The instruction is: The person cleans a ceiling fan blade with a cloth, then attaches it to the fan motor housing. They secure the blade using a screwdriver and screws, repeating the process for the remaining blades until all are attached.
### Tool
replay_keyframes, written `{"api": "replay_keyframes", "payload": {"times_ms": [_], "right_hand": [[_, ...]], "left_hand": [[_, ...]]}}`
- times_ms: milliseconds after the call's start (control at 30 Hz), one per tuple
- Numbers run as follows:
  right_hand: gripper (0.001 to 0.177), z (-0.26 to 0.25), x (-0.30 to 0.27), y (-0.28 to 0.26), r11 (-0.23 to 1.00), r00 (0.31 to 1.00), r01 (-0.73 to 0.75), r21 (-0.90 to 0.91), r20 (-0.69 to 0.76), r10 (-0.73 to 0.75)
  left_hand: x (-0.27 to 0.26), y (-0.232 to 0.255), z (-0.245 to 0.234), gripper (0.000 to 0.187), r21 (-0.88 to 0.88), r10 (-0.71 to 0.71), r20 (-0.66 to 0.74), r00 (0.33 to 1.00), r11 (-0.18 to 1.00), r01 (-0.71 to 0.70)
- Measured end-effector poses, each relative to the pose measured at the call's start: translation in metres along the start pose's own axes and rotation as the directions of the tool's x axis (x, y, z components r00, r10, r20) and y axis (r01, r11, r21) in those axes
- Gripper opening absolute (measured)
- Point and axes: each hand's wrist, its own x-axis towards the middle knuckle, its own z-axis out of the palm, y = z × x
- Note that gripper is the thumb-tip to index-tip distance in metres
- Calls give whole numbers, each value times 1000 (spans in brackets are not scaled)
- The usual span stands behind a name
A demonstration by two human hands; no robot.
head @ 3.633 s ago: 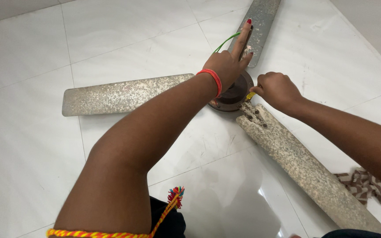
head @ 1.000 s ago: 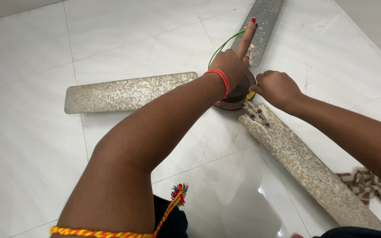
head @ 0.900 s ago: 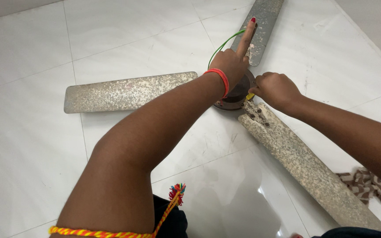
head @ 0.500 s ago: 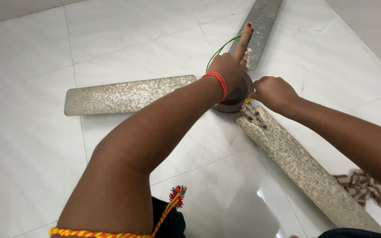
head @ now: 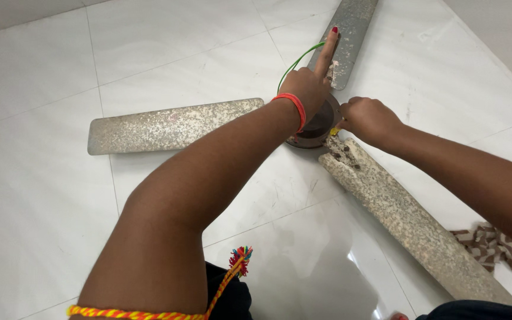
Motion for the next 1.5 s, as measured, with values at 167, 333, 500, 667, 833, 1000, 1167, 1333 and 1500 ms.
{"api": "replay_keyframes", "payload": {"times_ms": [167,333,500,667,833,1000,1167,1333,1500], "right_hand": [[29,-5,2,-6,997,999,-44,59,-8,45],[18,5,5,-1,988,999,-38,149,-12,40],[29,21,9,10,979,986,145,141,-107,-131],[26,16,1,11,997,995,66,29,78,-68],[21,-1,0,11,995,980,37,-93,197,-18],[27,4,2,11,959,970,244,-143,45,-240],[17,13,6,16,960,979,201,-195,72,-191],[14,21,4,13,975,985,170,-143,17,-170],[18,31,5,11,988,997,79,-134,33,-75]], "left_hand": [[3,-4,-12,47,64,-9,89,996,998,3],[-2,0,-3,21,-50,1,-50,999,999,-4],[-3,-2,2,22,-68,16,-54,998,998,-19],[-1,-3,2,29,-11,22,12,1000,1000,-22],[-1,-4,10,24,-37,32,-65,997,999,-34],[2,-3,18,22,-27,31,-143,989,999,-35],[2,0,23,24,-72,43,-168,985,996,-56],[8,-2,13,26,-65,21,-57,998,998,-24],[6,-2,2,18,-85,3,-15,1000,996,-4]]}}
